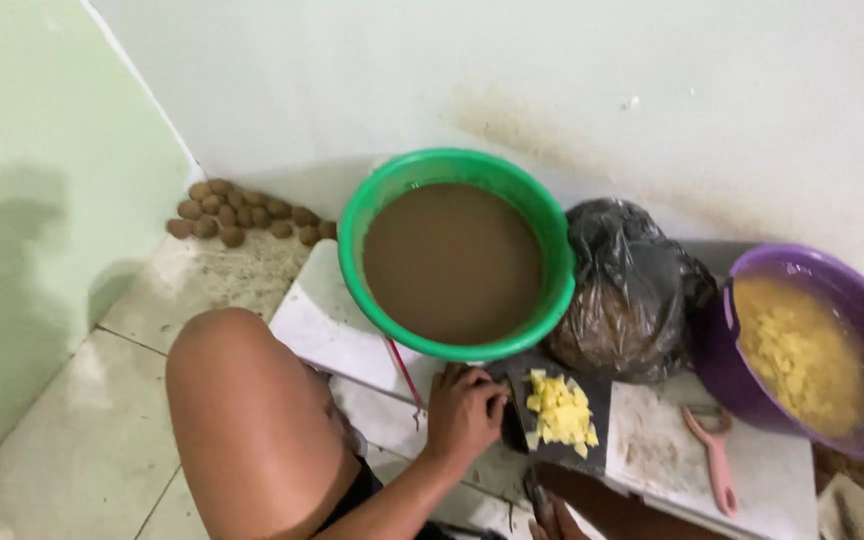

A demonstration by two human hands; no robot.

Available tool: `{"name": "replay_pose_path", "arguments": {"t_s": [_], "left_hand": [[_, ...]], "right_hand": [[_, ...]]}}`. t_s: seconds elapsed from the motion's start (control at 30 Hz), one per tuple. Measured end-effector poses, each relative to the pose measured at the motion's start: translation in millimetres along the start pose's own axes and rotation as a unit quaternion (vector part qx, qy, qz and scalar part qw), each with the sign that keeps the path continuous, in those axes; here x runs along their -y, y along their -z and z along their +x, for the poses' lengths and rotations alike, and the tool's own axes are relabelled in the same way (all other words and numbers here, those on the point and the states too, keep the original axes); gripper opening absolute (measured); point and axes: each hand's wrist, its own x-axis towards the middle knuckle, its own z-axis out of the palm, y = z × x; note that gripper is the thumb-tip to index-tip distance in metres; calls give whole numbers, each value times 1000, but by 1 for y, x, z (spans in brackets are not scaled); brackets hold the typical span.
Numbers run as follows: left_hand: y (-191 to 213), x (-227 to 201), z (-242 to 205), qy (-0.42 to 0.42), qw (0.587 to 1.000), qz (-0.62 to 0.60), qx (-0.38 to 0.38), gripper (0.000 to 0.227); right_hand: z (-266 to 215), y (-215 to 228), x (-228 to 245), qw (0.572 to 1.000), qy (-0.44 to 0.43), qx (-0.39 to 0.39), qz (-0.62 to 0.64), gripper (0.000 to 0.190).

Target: Dicing peeled potatoes into small cubes on a cutting board using a knife.

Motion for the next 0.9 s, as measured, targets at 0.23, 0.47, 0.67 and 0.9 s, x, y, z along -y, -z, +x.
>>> {"name": "replay_pose_path", "arguments": {"t_s": [0.23, 0.47, 0.67, 0.9], "left_hand": [[8, -11, 10, 35, 998, 33, 41, 5], [5, 20, 21, -72, 974, 13, 215, 48], [5, 25, 45, -96, 958, 19, 270, 33], [8, 34, 28, -75, 974, -26, 210, 26]], "right_hand": [[18, 23, -85, 948, -221, -2, 230, 27], [53, 51, -75, 780, -462, 148, 396, 50], [50, 9, 265, 965, -174, -148, -127, 41], [75, 2, 390, 923, -321, -123, -175, 42]]}}
